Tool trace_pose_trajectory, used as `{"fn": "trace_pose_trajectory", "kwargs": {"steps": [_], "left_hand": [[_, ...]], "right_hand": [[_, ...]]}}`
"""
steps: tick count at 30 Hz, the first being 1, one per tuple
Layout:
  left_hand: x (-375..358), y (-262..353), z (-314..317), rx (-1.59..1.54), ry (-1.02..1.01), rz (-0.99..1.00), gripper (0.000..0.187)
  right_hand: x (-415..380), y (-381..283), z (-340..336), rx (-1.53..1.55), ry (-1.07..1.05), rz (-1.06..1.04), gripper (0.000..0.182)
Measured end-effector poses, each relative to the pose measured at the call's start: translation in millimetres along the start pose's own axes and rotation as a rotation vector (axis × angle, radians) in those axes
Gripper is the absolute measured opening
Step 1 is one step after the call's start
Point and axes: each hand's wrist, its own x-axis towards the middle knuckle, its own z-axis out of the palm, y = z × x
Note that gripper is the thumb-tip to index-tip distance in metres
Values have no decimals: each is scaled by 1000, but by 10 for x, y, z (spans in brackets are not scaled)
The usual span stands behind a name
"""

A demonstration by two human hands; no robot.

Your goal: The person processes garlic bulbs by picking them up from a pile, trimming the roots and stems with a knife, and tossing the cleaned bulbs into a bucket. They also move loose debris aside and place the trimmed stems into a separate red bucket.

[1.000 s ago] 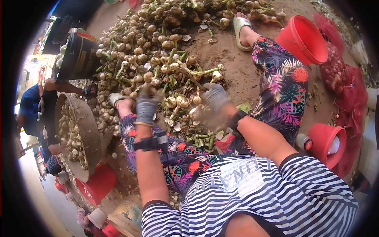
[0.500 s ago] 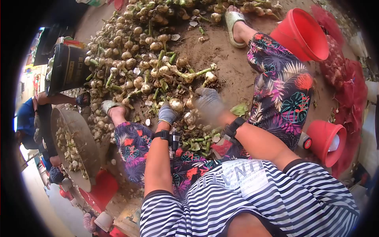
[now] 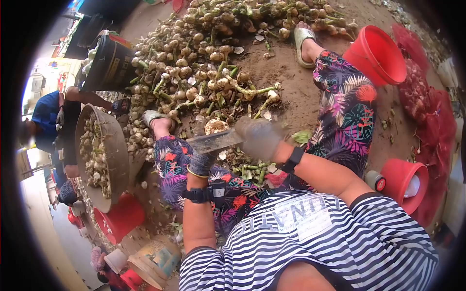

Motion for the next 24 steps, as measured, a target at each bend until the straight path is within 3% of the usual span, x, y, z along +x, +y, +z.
{"fn": "trace_pose_trajectory", "kwargs": {"steps": [2, 3, 4, 6, 7, 8, 10, 11, 12, 13, 14, 15, 16, 17, 18, 19, 21, 22, 24], "left_hand": [[-1, 60, 122, 72, 159, -27, 42], [33, 158, 48, -454, -71, -410, 36], [50, 159, 129, -459, -78, -406, 36], [241, 224, 176, -223, -127, -234, 29], [330, 353, 49, -212, -239, -319, 22], [385, 412, 41, -215, -243, -314, 22], [515, 472, 33, 50, -220, -190, 10], [550, 445, -175, -16, 24, 141, 11], [454, 465, -165, -155, 172, 147, 25], [455, 618, -304, -891, 251, -297, 33], [492, 746, -461, -1601, 334, -778, 42], [519, 590, -532, -1612, 247, -704, 54], [507, 490, -472, -1447, 306, -742, 52], [492, 299, -325, -1217, 242, -669, 46], [479, 202, -284, -989, 173, -606, 40], [401, 157, -264, -992, 177, -608, 40], [394, 135, -307, -1457, 249, -997, 37], [389, 183, -292, -1460, 255, -991, 37], [317, 345, -183, -2290, 728, -860, 33]], "right_hand": [[11, 58, 68, -11, 29, -34, 22], [12, 91, 98, -17, 57, -64, 22], [5, 133, 117, -15, 58, -56, 22], [39, 210, 64, 27, 121, -38, 23], [99, 435, 216, -66, 146, -211, 21], [99, 457, 247, -66, 147, -205, 21], [118, 521, 258, 41, 121, -10, 20], [210, 593, 273, -105, -133, 313, 19], [275, 1069, 282, -494, -492, 178, 19], [273, 1772, 671, -547, -362, 340, 30], [418, 1653, 541, -64, 2, 752, 31], [425, 1412, 431, -99, 51, 599, 32], [390, 1166, 315, -134, 111, 451, 33], [410, 993, 219, 1, 102, 565, 35], [373, 988, 262, -26, 105, 530, 35], [297, 1052, 389, -31, 154, 411, 32], [222, 924, 392, -44, 209, 289, 28], [236, 729, 314, 35, 288, 253, 23], [196, 366, 170, 117, 363, 209, 19]]}}
